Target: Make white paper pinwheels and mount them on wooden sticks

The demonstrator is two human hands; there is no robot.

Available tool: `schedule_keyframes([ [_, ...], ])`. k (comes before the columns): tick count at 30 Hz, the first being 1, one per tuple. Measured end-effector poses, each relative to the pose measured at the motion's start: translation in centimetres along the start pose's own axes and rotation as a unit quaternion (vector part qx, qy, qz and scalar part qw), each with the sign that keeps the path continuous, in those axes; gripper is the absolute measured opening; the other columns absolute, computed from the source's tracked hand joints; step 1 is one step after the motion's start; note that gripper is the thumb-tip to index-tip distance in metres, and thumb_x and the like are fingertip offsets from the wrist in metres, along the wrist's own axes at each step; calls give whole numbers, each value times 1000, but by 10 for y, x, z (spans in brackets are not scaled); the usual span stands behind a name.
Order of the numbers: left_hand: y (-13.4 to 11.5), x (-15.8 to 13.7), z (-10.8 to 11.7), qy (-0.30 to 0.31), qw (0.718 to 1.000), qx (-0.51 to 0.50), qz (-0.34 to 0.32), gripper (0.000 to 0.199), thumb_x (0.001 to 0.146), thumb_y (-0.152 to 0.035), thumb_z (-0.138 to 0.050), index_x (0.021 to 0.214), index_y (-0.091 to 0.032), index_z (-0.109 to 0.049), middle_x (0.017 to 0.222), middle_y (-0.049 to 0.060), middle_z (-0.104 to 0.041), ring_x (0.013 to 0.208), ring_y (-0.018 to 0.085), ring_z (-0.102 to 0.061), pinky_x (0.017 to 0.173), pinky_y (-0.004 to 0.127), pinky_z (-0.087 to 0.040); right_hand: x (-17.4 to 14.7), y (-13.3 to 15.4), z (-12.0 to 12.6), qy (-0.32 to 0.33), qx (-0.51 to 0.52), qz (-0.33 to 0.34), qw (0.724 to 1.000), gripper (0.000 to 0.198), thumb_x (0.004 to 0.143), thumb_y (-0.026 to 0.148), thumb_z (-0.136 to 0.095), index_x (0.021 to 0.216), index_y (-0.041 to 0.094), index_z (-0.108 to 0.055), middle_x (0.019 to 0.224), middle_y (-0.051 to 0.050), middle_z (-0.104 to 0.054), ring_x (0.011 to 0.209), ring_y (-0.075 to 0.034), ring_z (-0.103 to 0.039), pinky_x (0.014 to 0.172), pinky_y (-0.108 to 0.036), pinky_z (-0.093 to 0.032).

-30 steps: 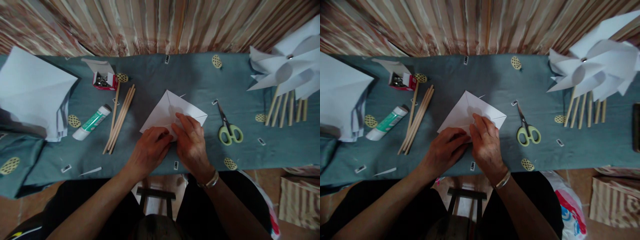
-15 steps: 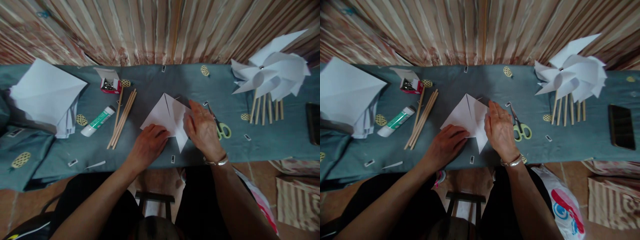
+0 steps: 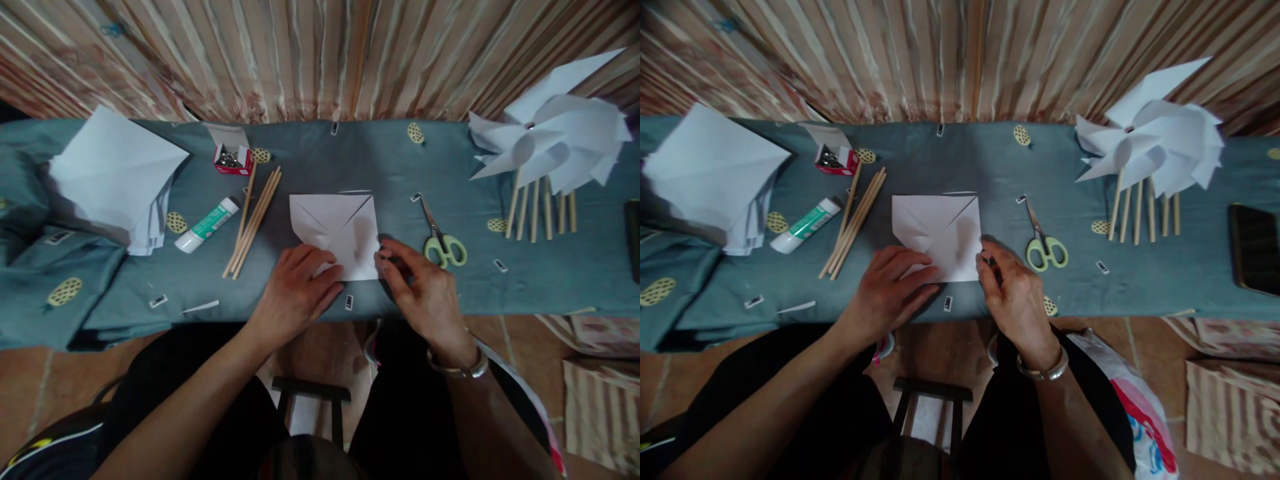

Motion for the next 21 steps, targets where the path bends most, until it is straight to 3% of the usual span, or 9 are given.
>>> schedule_keyframes([
  [4,-11,0,-16,64,998,15,-2,14,92,-22,-59,99,-13,-66,98,9,-68,90,23,-60,75,36,-53,0,1,1,-18,-1,18,1000,31,93,26,-52,118,17,-67,112,-10,-75,101,-24,-71,92,-41,-57],
  [10,-10,2,-20,78,997,27,-7,14,94,-16,-54,88,-13,-66,87,6,-66,81,19,-59,70,30,-54,1,-2,1,-19,16,31,999,30,93,21,-49,114,19,-70,113,-9,-74,106,-23,-69,96,-43,-55],
  [16,-6,-2,-11,58,998,-21,25,18,96,-16,-50,87,-13,-65,86,6,-67,79,17,-62,69,29,-56,5,-10,-5,64,193,3,979,33,86,13,-55,112,27,-71,130,-4,-66,127,-22,-57,109,-47,-44],
  [21,-5,-8,-5,46,996,-64,35,13,93,-14,-54,88,-12,-66,86,6,-68,77,17,-63,69,29,-57,8,-2,-11,109,271,-8,956,16,81,19,-70,92,29,-75,127,-2,-66,125,-22,-58,110,-46,-43],
])
Point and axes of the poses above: each hand's wrist, its own x-axis towards the middle knuckle, its own z-axis out of the back of the hand, y = z × x, the point moved 5 cm from there along x, towards the middle knuckle
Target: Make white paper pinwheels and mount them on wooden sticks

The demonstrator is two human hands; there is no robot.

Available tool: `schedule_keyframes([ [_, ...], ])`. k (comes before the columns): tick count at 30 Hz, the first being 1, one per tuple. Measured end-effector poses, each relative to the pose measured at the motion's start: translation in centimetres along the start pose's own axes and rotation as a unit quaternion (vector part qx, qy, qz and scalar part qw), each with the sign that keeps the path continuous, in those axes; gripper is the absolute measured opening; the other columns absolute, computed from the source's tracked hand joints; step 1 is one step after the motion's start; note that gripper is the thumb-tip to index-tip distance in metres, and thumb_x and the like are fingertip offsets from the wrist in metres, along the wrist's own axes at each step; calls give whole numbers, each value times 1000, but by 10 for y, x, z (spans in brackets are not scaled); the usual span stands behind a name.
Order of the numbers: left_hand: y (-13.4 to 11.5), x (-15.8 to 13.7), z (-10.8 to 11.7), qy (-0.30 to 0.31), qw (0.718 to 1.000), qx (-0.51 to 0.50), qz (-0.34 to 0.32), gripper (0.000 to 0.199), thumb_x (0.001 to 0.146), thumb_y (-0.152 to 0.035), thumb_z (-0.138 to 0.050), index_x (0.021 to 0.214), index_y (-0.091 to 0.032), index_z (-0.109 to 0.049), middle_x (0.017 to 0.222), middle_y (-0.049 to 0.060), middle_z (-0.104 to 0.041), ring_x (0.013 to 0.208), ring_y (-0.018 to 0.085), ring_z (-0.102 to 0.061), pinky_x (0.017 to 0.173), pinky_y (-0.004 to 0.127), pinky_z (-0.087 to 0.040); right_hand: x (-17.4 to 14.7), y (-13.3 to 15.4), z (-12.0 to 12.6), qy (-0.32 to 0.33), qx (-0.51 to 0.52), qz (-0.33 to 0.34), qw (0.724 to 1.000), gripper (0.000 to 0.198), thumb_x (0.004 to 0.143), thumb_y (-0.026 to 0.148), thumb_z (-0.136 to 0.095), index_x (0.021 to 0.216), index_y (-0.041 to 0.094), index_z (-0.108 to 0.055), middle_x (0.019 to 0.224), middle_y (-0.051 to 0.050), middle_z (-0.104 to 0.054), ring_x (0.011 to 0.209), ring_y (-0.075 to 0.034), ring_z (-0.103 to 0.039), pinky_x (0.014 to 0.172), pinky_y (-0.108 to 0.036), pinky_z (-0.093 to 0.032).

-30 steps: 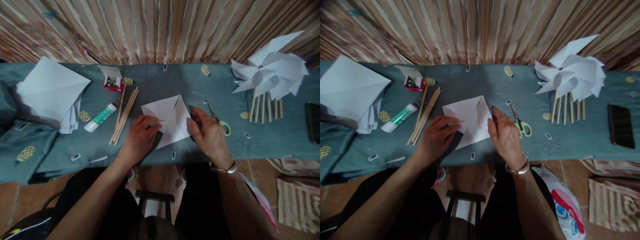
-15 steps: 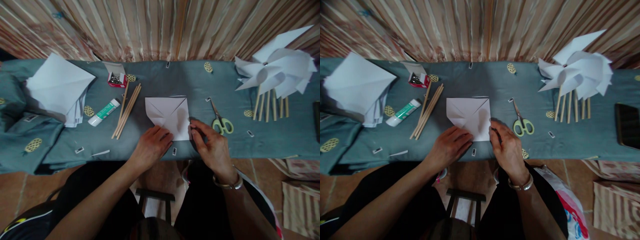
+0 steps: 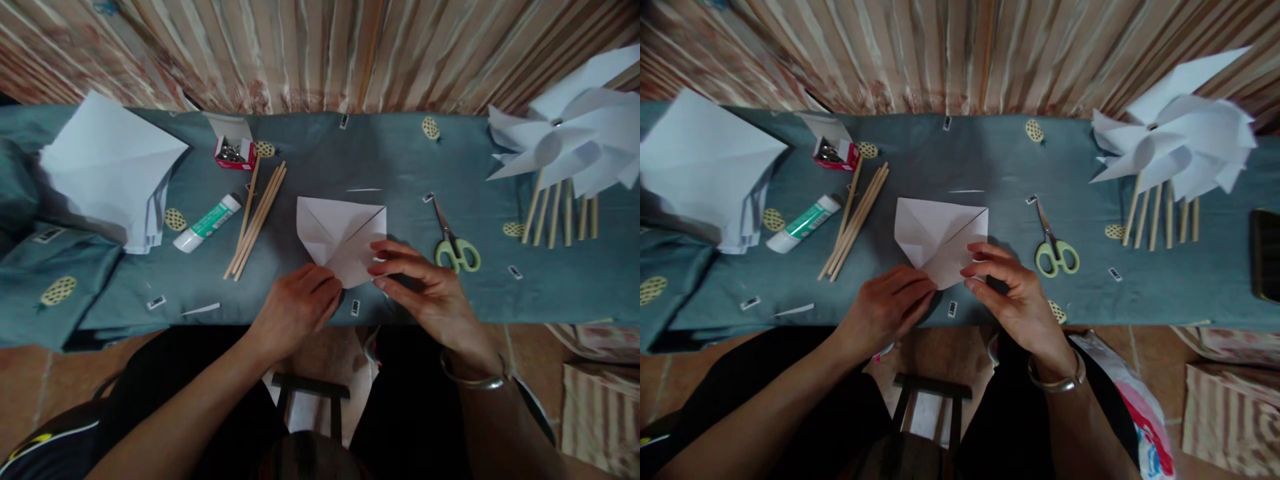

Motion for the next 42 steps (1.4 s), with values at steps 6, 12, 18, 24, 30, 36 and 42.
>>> schedule_keyframes([
  [6,-4,-3,-3,24,1000,6,-10,12,91,-13,-55,88,-11,-67,84,7,-69,76,18,-63,66,30,-58,9,1,-9,-43,-33,13,998,7,80,20,-73,82,26,-74,121,-4,-68,120,-23,-61,105,-45,-47],
  [12,-6,-5,-1,0,1000,17,-5,15,93,-15,-54,104,-9,-63,93,9,-71,81,19,-64,73,33,-60,15,6,-23,-57,-149,64,985,6,86,22,-67,87,23,-72,126,-7,-65,117,-24,-61,103,-47,-47],
  [18,-7,-8,-4,20,1000,-17,-13,25,92,-12,-55,117,-8,-57,99,10,-70,86,19,-63,78,35,-60,17,10,-31,-73,-221,81,969,8,86,22,-64,84,23,-71,126,-7,-65,116,-26,-60,101,-49,-48],
  [24,-6,-7,-6,31,999,-10,1,21,93,-11,-54,112,-8,-60,97,9,-68,86,19,-62,78,33,-59,19,10,-35,-82,-247,87,961,8,86,23,-63,83,23,-70,127,-7,-64,117,-27,-59,100,-49,-48],
  [30,-5,-8,-8,29,999,-25,4,21,92,-12,-55,112,-6,-60,97,9,-68,86,19,-60,76,31,-59,19,9,-36,-86,-249,86,961,6,85,22,-63,84,22,-69,127,-8,-65,119,-27,-58,101,-49,-48],
  [36,-6,-7,-7,21,1000,-21,5,20,95,-11,-50,112,-9,-60,95,8,-68,85,18,-61,75,33,-59,19,8,-35,-79,-247,80,962,7,85,22,-63,84,23,-69,129,-7,-64,120,-27,-58,102,-50,-47],
  [42,-5,-6,-7,29,999,-21,6,20,95,-12,-49,112,-9,-60,95,8,-68,84,18,-61,75,33,-60,19,10,-37,-78,-259,88,959,6,87,22,-63,86,23,-69,129,-8,-63,121,-27,-57,103,-48,-47],
])
Point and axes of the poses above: each hand's wrist, its own x-axis towards the middle knuckle, its own z-axis out of the back of the hand, y = z × x, the point moved 5 cm from there along x, towards the middle knuckle
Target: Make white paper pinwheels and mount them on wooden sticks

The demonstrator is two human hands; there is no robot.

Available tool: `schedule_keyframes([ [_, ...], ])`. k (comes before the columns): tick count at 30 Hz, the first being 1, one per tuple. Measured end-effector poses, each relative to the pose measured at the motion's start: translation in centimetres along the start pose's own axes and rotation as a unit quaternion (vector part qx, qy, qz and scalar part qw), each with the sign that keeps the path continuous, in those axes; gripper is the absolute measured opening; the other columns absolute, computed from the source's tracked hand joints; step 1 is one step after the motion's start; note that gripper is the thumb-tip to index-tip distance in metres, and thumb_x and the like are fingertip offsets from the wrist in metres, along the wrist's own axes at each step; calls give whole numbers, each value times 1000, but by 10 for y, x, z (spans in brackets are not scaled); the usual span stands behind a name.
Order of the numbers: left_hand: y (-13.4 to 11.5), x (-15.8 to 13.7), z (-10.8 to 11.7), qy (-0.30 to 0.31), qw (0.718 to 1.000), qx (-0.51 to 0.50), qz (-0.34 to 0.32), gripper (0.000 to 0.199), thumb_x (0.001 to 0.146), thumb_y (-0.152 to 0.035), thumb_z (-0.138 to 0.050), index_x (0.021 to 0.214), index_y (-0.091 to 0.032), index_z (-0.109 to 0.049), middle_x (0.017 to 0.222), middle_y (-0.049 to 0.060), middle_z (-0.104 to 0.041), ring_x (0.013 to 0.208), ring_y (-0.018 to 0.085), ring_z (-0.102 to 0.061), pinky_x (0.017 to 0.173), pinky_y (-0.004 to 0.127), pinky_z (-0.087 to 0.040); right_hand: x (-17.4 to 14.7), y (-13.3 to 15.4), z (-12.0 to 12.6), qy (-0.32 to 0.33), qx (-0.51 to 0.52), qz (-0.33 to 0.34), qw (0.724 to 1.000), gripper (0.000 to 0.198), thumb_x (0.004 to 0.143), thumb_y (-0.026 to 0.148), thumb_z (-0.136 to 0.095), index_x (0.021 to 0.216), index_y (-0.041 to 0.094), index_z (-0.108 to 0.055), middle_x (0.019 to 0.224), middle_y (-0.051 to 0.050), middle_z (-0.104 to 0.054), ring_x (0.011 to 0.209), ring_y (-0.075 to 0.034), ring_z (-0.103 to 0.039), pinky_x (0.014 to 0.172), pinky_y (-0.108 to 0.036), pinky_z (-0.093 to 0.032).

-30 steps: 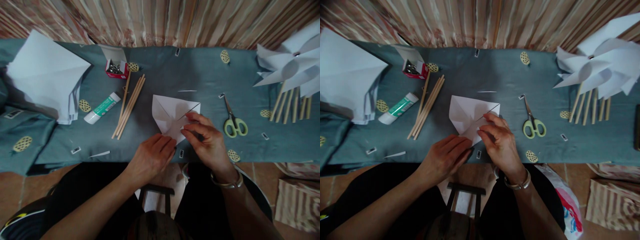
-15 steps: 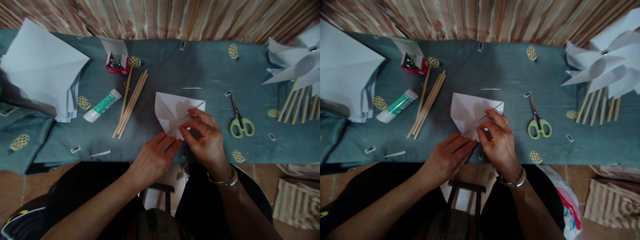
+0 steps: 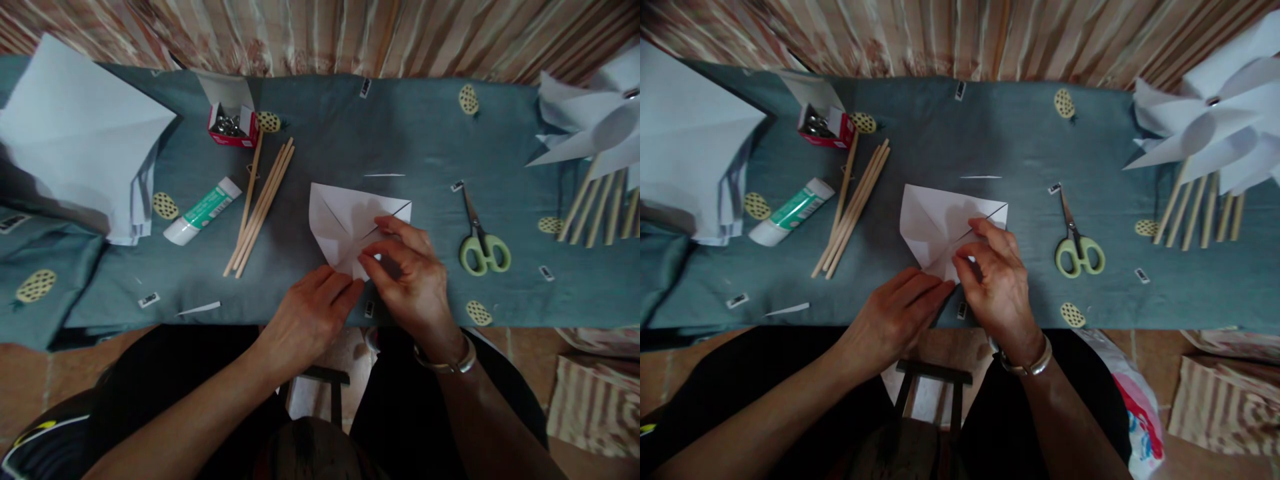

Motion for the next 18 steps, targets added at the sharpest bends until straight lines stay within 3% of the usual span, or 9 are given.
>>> schedule_keyframes([
  [18,0,-1,1,-2,1000,-8,-2,21,96,-12,-46,113,-10,-59,97,9,-68,87,18,-62,77,33,-60,-2,3,-1,0,-6,36,999,13,92,22,-57,93,24,-70,128,-8,-63,118,-27,-57,100,-49,-49],
])
Point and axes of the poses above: each hand's wrist, its own x-axis towards the middle knuckle, its own z-axis out of the back of the hand, y = z × x, the point moved 5 cm from there along x, towards the middle knuckle
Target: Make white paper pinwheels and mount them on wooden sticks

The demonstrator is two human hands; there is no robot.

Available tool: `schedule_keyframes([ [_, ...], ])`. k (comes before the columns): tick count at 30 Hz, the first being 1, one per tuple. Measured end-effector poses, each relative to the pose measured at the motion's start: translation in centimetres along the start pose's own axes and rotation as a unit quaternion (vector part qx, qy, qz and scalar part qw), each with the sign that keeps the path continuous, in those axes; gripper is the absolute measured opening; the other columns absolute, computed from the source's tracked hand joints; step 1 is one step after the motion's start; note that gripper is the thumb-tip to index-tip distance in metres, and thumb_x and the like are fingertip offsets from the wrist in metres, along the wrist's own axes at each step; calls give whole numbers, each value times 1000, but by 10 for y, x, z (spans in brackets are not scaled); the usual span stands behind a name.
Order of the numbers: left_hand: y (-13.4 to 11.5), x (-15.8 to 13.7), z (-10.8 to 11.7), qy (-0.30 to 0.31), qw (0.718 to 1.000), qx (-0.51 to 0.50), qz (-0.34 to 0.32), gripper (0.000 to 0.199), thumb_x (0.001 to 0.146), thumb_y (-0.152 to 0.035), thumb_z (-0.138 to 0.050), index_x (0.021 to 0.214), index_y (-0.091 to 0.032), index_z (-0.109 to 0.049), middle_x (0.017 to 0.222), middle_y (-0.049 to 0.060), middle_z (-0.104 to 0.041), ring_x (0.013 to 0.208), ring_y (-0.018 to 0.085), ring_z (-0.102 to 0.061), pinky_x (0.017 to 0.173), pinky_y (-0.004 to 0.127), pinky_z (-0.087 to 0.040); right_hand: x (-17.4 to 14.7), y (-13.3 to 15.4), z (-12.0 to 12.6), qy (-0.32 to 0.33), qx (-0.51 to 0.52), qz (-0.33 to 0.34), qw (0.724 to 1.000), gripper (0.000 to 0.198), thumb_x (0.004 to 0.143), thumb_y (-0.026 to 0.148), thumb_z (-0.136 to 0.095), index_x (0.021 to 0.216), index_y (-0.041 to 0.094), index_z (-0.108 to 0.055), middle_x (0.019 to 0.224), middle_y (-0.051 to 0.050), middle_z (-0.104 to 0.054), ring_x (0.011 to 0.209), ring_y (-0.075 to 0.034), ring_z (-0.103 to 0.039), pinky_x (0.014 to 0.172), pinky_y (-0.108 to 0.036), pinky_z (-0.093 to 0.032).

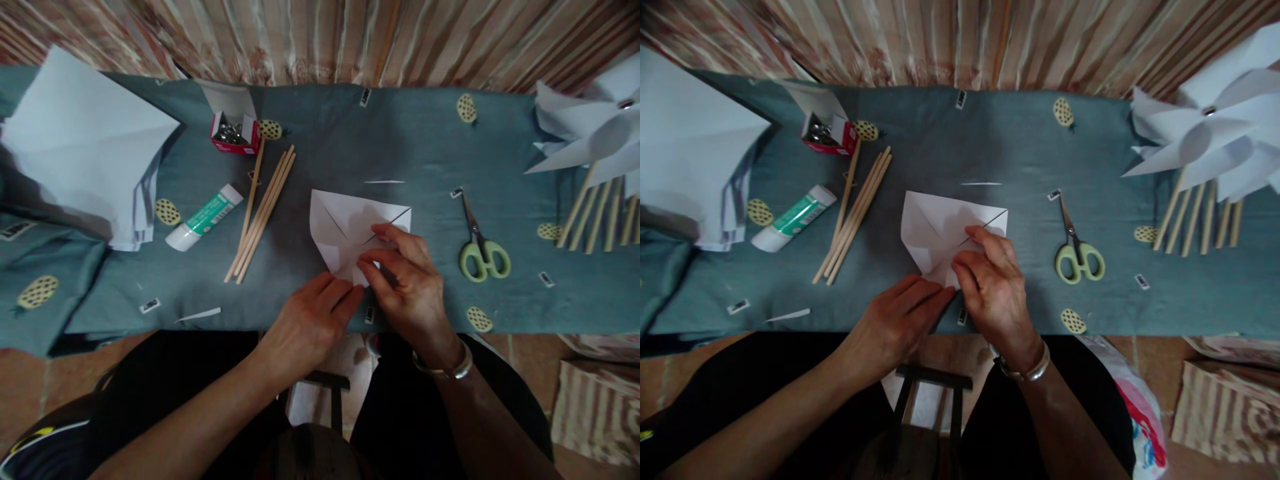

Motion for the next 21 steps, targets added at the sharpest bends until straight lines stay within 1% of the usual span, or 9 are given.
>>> schedule_keyframes([
  [4,0,0,0,-1,1000,-2,1,20,96,-12,-47,112,-9,-59,96,9,-68,85,18,-61,76,32,-60,-1,1,-1,6,-13,20,1000,18,94,20,-53,100,24,-69,131,-8,-60,118,-26,-57,98,-48,-51],
  [8,0,1,0,3,1000,-6,3,20,96,-11,-48,111,-7,-60,93,9,-67,83,18,-59,74,31,-59,-3,7,-3,9,-41,54,998,21,94,15,-51,104,21,-69,131,-12,-59,118,-28,-56,97,-49,-51],
  [12,0,1,0,5,1000,-6,3,20,96,-11,-47,110,-6,-60,92,9,-66,82,18,-59,72,30,-58,-10,11,-7,5,-51,72,996,30,94,9,-47,114,22,-65,137,-12,-56,127,-30,-52,103,-53,-47],
  [15,0,2,-1,13,1000,-9,10,19,96,-13,-47,107,-9,-62,90,8,-66,81,18,-59,70,30,-58,-14,13,-10,7,-61,80,995,35,93,7,-46,122,23,-60,141,-12,-53,131,-31,-49,102,-55,-47],
  [17,1,3,-2,20,1000,-8,16,18,96,-14,-48,105,-9,-63,89,8,-65,81,18,-59,70,30,-58,-15,15,-10,0,-71,87,994,34,94,8,-46,122,22,-59,140,-13,-54,131,-31,-49,102,-55,-47],
  [21,2,5,-3,21,999,-3,25,16,95,-14,-50,97,-9,-65,88,8,-64,80,18,-59,70,30,-57,-11,18,-12,-7,-84,93,992,29,95,9,-47,117,20,-60,137,-14,-58,128,-30,-52,101,-51,-48],
])
Point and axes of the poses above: each hand's wrist, its own x-axis towards the middle knuckle, its own z-axis out of the back of the hand, y = z × x, the point moved 5 cm from there along x, towards the middle knuckle
